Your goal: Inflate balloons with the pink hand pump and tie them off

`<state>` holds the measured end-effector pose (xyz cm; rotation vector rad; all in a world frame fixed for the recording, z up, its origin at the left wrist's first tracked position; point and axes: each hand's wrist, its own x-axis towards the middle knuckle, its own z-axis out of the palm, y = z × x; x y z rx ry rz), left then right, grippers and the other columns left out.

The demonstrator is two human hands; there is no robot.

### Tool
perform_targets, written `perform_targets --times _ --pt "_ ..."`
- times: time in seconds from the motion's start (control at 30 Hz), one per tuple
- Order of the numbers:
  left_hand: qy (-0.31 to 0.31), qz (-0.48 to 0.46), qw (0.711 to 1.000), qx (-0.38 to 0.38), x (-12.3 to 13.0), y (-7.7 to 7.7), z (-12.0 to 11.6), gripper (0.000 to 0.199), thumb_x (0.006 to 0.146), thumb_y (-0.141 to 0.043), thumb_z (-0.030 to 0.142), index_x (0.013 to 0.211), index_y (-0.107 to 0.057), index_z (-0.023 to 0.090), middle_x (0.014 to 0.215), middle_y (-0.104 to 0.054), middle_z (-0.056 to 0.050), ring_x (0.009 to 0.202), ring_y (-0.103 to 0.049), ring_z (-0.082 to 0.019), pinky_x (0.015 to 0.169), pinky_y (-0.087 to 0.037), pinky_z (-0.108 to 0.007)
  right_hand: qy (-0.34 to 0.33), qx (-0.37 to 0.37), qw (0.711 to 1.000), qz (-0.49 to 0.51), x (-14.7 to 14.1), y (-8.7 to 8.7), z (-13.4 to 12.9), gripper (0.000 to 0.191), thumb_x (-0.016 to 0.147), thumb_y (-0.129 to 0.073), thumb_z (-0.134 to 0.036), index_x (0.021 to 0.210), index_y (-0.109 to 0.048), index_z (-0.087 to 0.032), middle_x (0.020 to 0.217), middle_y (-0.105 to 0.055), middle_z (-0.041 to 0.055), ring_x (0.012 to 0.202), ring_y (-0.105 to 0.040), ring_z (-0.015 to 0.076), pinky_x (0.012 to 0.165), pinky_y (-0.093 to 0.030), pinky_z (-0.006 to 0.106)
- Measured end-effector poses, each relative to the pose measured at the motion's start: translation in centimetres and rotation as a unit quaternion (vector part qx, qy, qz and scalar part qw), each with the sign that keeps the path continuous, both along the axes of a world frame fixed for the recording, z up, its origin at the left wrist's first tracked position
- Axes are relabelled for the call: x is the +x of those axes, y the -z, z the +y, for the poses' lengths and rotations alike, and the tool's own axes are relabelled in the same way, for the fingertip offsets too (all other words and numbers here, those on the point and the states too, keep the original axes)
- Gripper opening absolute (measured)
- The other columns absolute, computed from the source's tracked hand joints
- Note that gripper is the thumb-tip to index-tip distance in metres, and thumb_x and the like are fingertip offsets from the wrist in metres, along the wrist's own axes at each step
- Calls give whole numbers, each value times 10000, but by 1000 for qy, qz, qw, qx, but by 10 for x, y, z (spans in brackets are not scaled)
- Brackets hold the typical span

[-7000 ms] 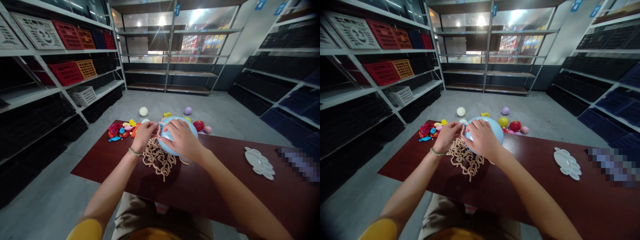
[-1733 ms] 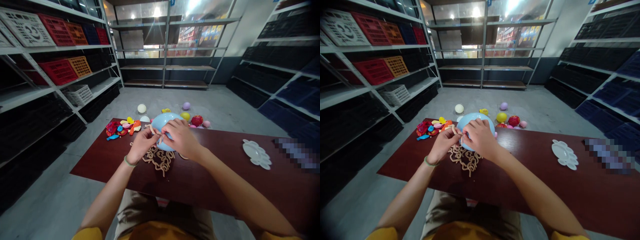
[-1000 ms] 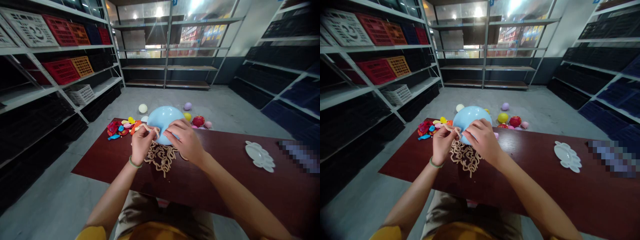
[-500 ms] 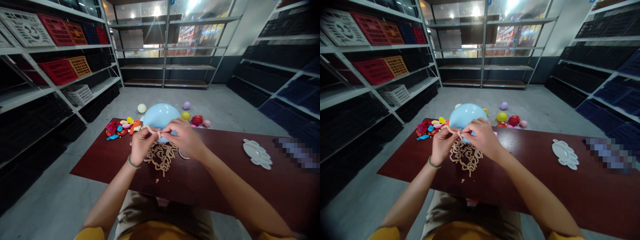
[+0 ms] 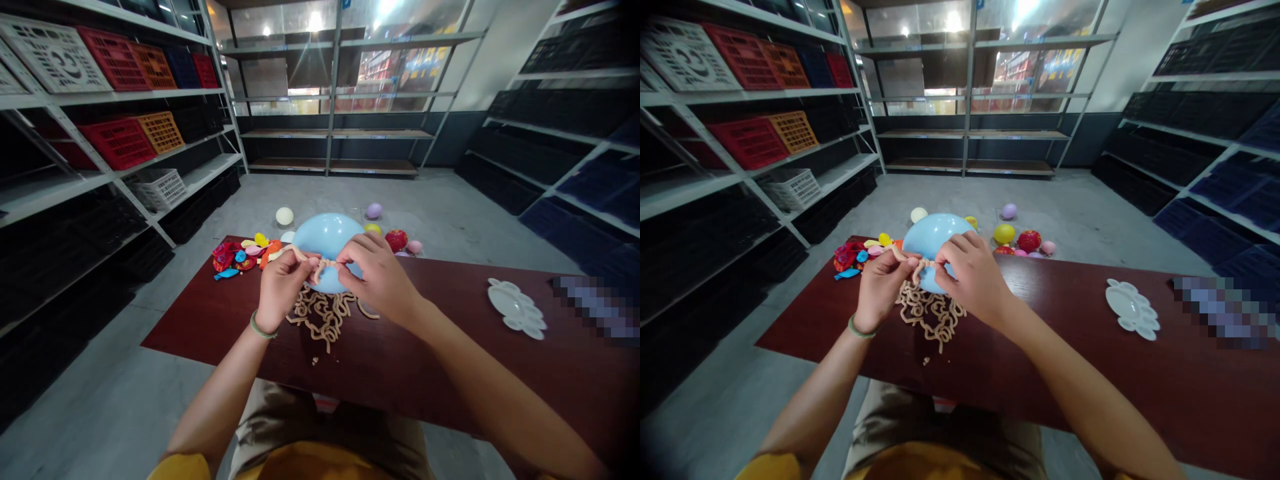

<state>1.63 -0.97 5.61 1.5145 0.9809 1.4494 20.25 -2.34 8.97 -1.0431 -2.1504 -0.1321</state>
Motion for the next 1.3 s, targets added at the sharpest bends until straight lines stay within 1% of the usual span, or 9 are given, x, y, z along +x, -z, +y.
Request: perform_targets --times 0.13,0.4,0.73,0.87,0.97,1.03,1.1,1.2,1.3 --pt "-3 -11 1000 -11 0 -2 -4 189 865 -665 332 766 -656 171 621 -636 13 557 -598 -114 576 -507 -231 23 42 998 -49 1 -2 -6 150 848 -501 -142 730 -467 -228 764 -540 34 800 -444 226 743 -367 364" --pt "-21 -9 999 -23 3 5 -7 240 874 -659 399 790 -633 176 657 -637 15 525 -587 -98 534 -484 -214 41 102 990 -90 7 7 -13 172 818 -472 -107 708 -451 -238 718 -511 44 750 -405 225 699 -366 367" --pt "-7 -24 999 -32 8 12 -2 263 860 -670 426 801 -645 171 644 -640 13 539 -585 -106 550 -478 -225 76 96 987 -108 13 21 -11 170 861 -471 -152 725 -499 -251 746 -533 57 778 -434 247 739 -411 404" --pt "16 -29 999 -20 6 14 7 243 839 -697 398 820 -665 158 715 -668 -8 640 -626 -126 643 -509 -246 45 90 994 -54 14 25 -8 60 893 -532 -223 929 -578 -236 938 -611 71 919 -513 260 852 -447 444" --pt "-8 -59 998 -6 1 22 16 233 838 -696 387 823 -661 158 770 -681 -20 700 -637 -135 706 -515 -264 40 70 994 78 20 32 -2 349 886 -615 -316 1218 -519 -267 1232 -571 94 1163 -506 294 1017 -418 517" --pt "-26 -74 997 -2 -1 32 21 234 846 -687 383 800 -652 157 763 -679 -20 724 -639 -140 737 -512 -273 64 28 974 215 26 42 6 509 878 -641 -379 1339 -435 -318 1381 -478 100 1307 -436 306 1082 -390 541" --pt "-36 -87 996 2 -1 43 25 237 848 -684 377 777 -641 155 750 -675 -17 736 -633 -141 754 -504 -274 62 -56 927 367 30 58 19 705 860 -659 -464 1450 -286 -365 1525 -323 106 1417 -333 303 1096 -400 531" --pt "-28 -94 995 1 2 58 28 240 844 -687 382 797 -641 152 743 -670 -13 726 -620 -140 749 -497 -276 -26 -213 830 515 28 79 38 1019 808 -671 -592 1525 33 -424 1640 -67 107 1491 -215 305 1077 -421 545" --pt "-6 -73 997 -16 8 66 28 259 831 -696 406 805 -640 154 726 -666 -12 697 -621 -148 720 -503 -285 -118 -293 759 570 20 86 50 1117 774 -688 -628 1509 141 -484 1659 109 47 1514 -143 298 1051 -432 583"
